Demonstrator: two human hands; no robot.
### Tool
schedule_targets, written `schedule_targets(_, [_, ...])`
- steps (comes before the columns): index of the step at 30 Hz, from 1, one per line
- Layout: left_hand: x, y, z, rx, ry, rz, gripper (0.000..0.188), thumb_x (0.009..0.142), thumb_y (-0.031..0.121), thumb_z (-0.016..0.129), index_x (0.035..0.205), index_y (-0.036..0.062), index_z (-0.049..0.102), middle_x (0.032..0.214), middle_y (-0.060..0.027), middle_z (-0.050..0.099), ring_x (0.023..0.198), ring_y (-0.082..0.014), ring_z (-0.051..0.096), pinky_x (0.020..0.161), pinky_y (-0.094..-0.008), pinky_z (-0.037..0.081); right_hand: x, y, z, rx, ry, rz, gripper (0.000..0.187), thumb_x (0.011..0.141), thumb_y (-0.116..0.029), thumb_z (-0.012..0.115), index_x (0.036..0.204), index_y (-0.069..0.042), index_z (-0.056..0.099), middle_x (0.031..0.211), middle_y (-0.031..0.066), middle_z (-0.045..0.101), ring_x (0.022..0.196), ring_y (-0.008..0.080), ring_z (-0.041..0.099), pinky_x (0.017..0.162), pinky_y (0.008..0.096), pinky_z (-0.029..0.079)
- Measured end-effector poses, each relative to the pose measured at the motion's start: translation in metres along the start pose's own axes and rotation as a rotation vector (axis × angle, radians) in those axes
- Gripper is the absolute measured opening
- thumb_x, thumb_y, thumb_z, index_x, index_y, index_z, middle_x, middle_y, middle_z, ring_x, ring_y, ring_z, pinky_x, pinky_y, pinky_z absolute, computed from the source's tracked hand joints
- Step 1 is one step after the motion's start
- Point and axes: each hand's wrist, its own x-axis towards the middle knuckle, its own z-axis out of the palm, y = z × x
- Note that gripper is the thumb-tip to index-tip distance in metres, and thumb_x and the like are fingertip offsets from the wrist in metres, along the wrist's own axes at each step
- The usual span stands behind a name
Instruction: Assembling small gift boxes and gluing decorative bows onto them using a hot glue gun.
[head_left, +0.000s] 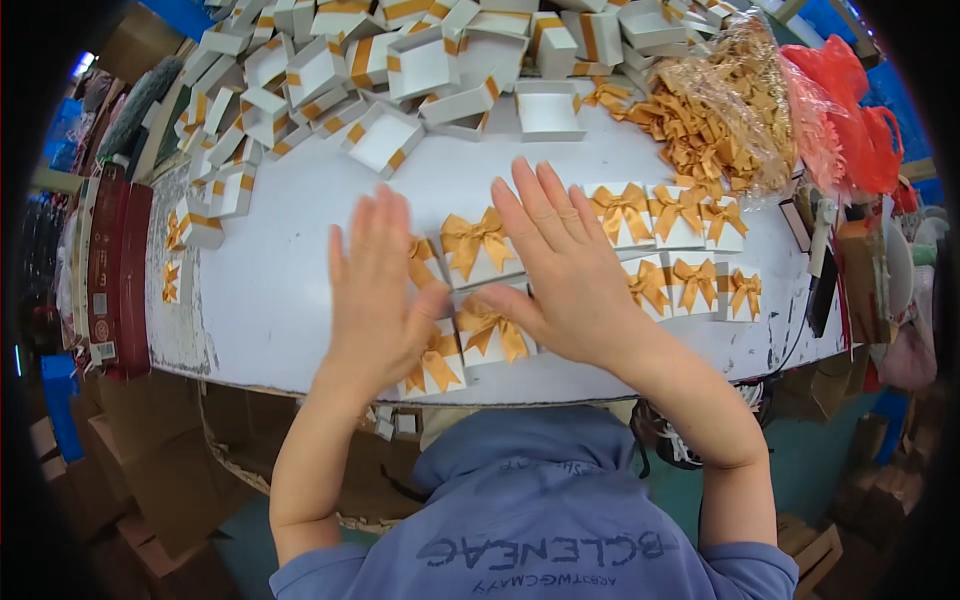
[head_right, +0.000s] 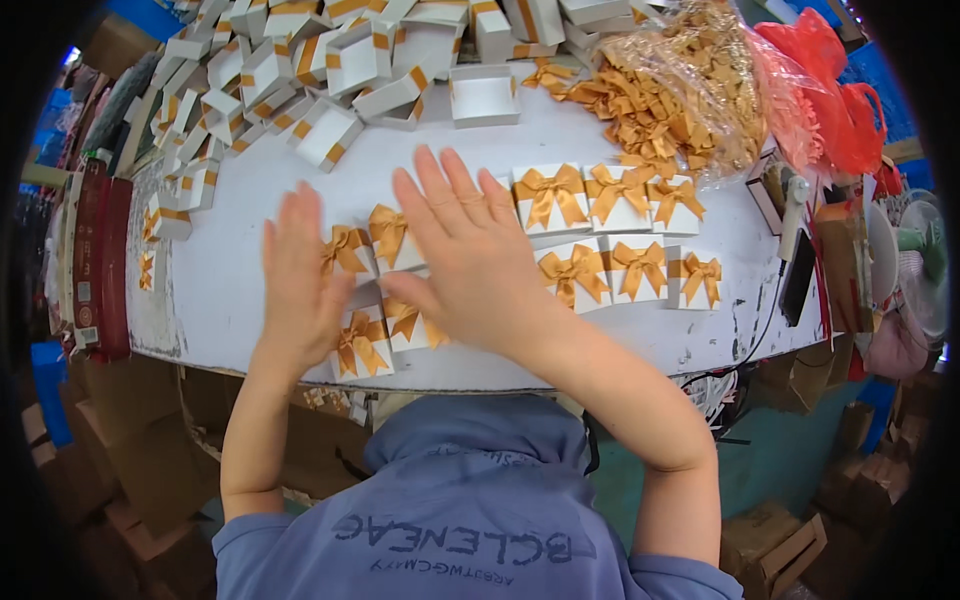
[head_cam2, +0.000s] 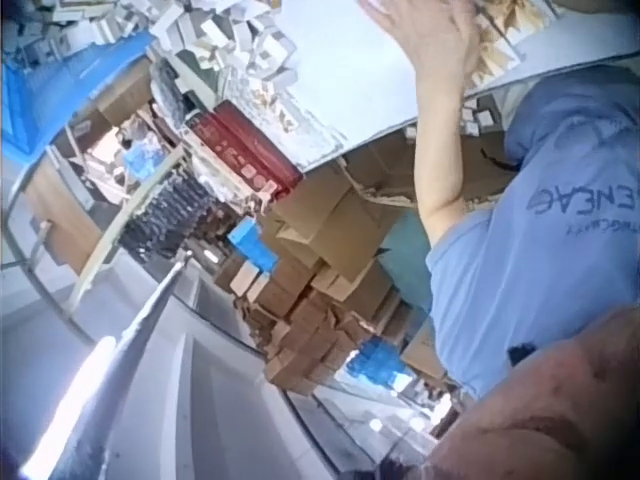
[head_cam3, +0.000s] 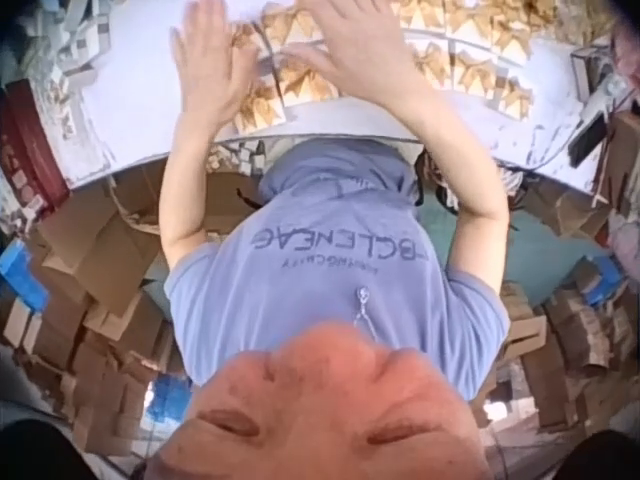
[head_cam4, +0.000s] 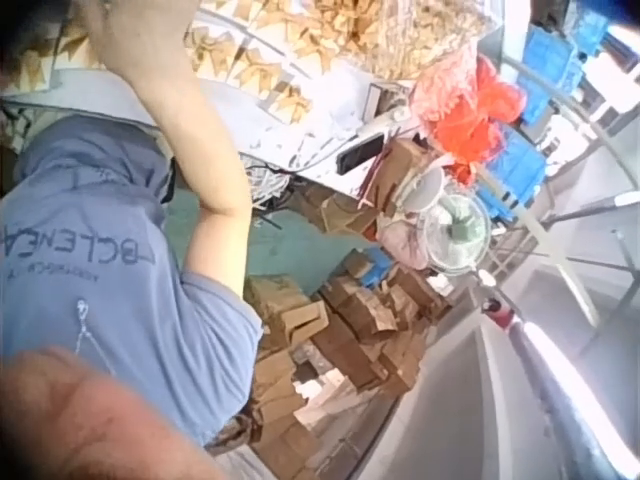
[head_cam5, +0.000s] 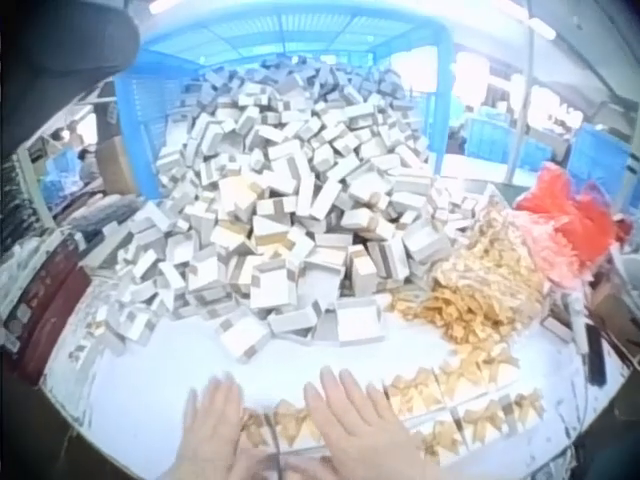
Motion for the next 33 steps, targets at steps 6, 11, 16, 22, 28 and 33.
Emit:
schedule_targets(6, [-0.021, -0.018, 0.022, 0.006, -0.249, -0.05, 0.072, 0.085, 0.035, 0.053, 0.14, 0.0023, 0.022, 0.145, -0.0187, 0.02, 0.135, -0.0354, 0.017, 0.106, -0.0536, 0.009, -0.01, -0.007, 0.047, -0.008, -0.172, -0.072, 0.08, 0.079, -0.047, 0.058, 0.134, 0.003, 0.031, 0.139, 0.0238, 0.029, 0.128, 0.0387, 0.03, 0.104, 0.0504, 0.022])
schedule_targets(11, [-0.02, -0.028, 0.023, -0.13, -0.208, -0.11, 0.067, 0.086, 0.034, 0.051, 0.14, 0.0041, 0.024, 0.146, -0.0156, 0.021, 0.134, -0.0339, 0.019, 0.106, -0.054, 0.011, 0.011, -0.025, 0.049, 0.064, -0.089, -0.106, 0.081, 0.079, -0.052, 0.055, 0.134, 0.002, 0.032, 0.139, 0.0233, 0.03, 0.128, 0.0392, 0.03, 0.104, 0.0509, 0.021])
schedule_targets(16, [-0.036, -0.06, 0.011, 0.038, -0.184, -0.177, 0.065, 0.087, 0.033, 0.05, 0.14, 0.0055, 0.024, 0.146, -0.015, 0.021, 0.135, -0.0344, 0.018, 0.106, -0.0542, 0.013, 0.007, -0.038, 0.062, 0.008, -0.31, -0.161, 0.081, 0.076, -0.058, 0.053, 0.134, -0.003, 0.036, 0.138, 0.0211, 0.033, 0.13, 0.0359, 0.028, 0.105, 0.0523, 0.017])
schedule_targets(22, [-0.134, -0.184, -0.022, 0.336, 0.038, -0.587, 0.06, 0.09, 0.03, 0.045, 0.14, 0.0056, 0.023, 0.144, -0.0243, 0.017, 0.132, -0.0459, 0.014, 0.106, -0.0531, 0.014, 0.003, -0.04, 0.061, 0.011, -0.285, -0.15, 0.078, 0.075, -0.057, 0.057, 0.131, -0.005, 0.041, 0.135, 0.0192, 0.038, 0.131, 0.0312, 0.027, 0.108, 0.0494, 0.013])
schedule_targets(28, [-0.186, -0.306, -0.05, 0.422, 0.193, -0.747, 0.062, 0.091, 0.032, 0.044, 0.141, 0.0051, 0.019, 0.141, -0.0342, 0.006, 0.129, -0.0527, 0.008, 0.107, -0.0529, 0.01, 0.005, -0.043, 0.06, -0.027, -0.275, -0.156, 0.078, 0.074, -0.057, 0.058, 0.128, -0.002, 0.043, 0.134, 0.0198, 0.039, 0.13, 0.032, 0.028, 0.106, 0.0515, 0.016])
schedule_targets(33, [-0.163, -0.37, -0.07, 0.37, 0.101, -0.722, 0.066, 0.091, 0.039, 0.045, 0.141, 0.0056, 0.018, 0.143, -0.0312, 0.008, 0.131, -0.0488, 0.009, 0.107, -0.0531, 0.01, 0.006, -0.045, 0.059, 0.003, -0.281, -0.158, 0.078, 0.074, -0.057, 0.057, 0.128, -0.002, 0.044, 0.132, 0.0201, 0.041, 0.13, 0.0327, 0.028, 0.106, 0.051, 0.017])
